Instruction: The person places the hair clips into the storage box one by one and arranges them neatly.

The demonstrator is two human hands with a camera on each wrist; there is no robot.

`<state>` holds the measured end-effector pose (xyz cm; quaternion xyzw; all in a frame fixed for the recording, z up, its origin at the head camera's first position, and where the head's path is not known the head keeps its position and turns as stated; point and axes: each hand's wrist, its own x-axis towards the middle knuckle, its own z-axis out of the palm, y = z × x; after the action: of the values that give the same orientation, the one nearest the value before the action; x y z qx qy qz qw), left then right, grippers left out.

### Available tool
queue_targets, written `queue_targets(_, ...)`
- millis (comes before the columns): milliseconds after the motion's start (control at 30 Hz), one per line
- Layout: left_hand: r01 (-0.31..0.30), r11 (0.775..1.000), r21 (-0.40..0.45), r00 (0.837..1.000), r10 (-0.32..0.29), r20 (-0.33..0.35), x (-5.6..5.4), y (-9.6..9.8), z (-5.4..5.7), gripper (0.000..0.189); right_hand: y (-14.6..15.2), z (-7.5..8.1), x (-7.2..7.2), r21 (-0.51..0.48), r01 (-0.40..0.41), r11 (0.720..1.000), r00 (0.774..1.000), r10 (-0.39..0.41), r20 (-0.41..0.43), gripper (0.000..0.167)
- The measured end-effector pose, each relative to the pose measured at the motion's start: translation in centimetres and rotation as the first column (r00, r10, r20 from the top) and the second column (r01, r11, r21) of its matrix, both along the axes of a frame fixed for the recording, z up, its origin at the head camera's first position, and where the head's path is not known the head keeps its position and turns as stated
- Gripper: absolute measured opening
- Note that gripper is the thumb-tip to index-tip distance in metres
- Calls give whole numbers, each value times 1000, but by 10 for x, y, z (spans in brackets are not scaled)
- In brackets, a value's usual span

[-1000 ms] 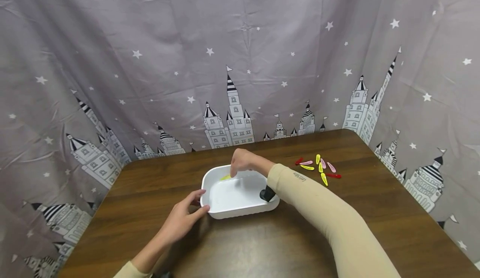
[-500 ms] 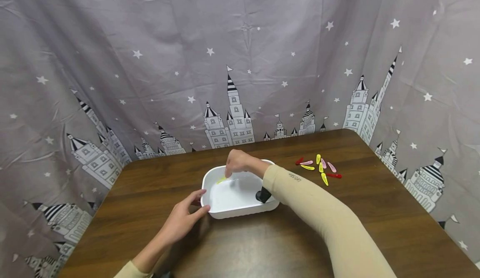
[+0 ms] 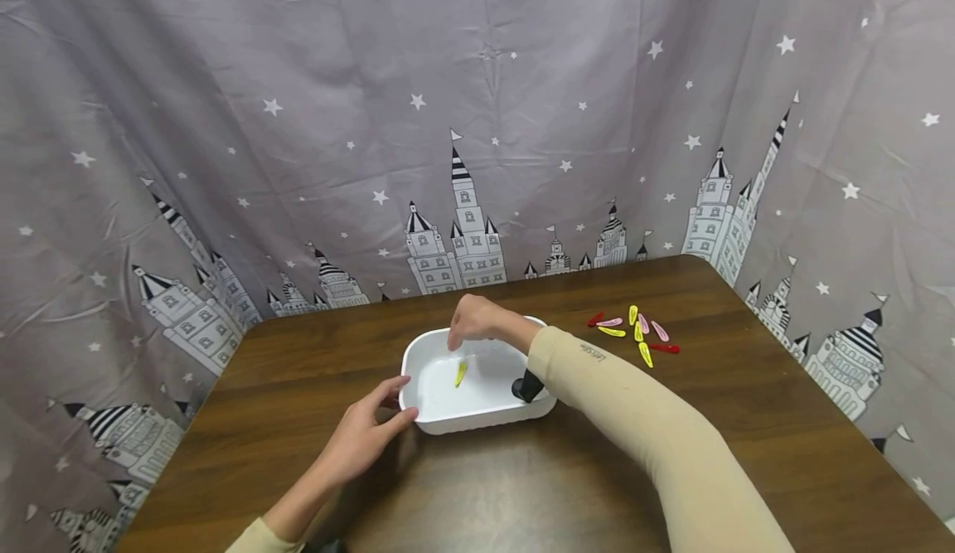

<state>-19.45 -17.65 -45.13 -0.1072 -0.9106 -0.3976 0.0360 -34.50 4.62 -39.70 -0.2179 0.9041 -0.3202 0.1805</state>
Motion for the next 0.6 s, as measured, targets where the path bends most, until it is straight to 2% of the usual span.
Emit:
queue_targets(267, -6, 1000, -6, 1000, 7, 8, 1, 0, 0, 52, 14, 16, 8, -54, 21, 998, 1000, -20, 24, 5)
queue_targets(433, -10, 1000, -18, 1000, 10, -6, 1, 0, 1, 52, 24, 25, 8, -79, 11, 997, 1000, -10, 23, 8)
queue_targets(600, -12, 1000, -16, 1000, 12, -4, 1, 0, 0, 53, 37, 30, 8, -86, 39, 996, 998, -34, 52, 15)
